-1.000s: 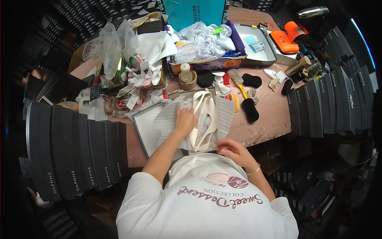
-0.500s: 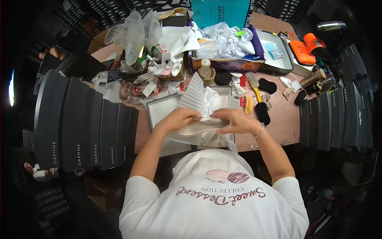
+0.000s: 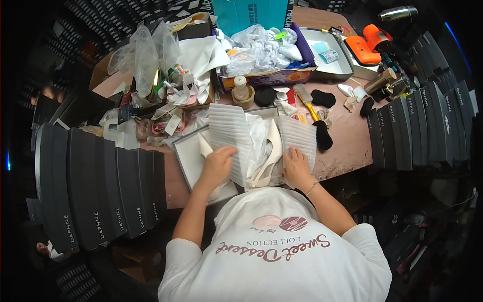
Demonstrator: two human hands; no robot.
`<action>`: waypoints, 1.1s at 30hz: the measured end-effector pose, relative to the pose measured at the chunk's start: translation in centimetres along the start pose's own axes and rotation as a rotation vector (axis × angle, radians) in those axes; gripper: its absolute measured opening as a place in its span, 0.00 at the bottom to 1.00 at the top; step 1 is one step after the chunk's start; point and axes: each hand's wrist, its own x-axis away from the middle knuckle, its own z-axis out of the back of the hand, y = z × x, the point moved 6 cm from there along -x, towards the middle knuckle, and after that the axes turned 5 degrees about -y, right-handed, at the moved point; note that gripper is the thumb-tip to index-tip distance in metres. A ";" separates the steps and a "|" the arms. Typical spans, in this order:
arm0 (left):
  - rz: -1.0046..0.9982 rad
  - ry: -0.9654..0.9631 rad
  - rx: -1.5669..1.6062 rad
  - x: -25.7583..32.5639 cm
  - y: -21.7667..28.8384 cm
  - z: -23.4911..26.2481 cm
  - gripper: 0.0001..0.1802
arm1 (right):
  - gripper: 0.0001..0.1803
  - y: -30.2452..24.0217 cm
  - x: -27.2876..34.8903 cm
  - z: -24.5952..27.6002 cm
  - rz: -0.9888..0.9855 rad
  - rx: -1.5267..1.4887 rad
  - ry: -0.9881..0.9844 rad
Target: Inspecting and packing high-heeled shoes into boxes with protective paper.
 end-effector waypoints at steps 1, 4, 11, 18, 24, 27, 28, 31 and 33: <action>0.025 -0.147 0.073 -1.2 0.5 -3.2 0.18 | 0.21 0.1 0.2 0.5 -0.007 -0.037 -0.037; -0.077 -0.005 -0.292 -5.2 -6.4 -12.2 0.25 | 0.21 -3.8 -1.1 -5.3 0.218 0.006 -0.033; 0.317 0.107 -0.132 -9.0 -12.5 -12.6 0.24 | 0.17 -3.2 -1.2 -4.4 0.346 -0.312 -0.119; 0.291 0.279 1.253 -6.3 -12.0 -7.6 0.16 | 0.14 1.9 1.7 3.2 0.216 -0.949 0.348; 0.332 0.193 1.799 -3.8 -7.1 -4.8 0.27 | 0.16 1.6 2.9 9.2 0.183 -0.557 0.195; 0.309 0.203 1.731 -3.7 -6.1 -5.0 0.31 | 0.17 3.8 1.3 7.1 0.246 -0.243 0.187; 0.265 0.155 1.632 -3.7 -6.0 -4.9 0.31 | 0.14 5.1 0.5 5.5 0.194 -0.177 0.089; 0.138 0.078 1.392 -3.6 -6.3 -5.1 0.30 | 0.11 8.6 -1.4 0.2 0.214 -0.036 0.070; 0.086 0.117 1.287 -3.2 -6.5 -4.7 0.27 | 0.09 4.7 -1.7 6.0 0.159 -0.262 0.191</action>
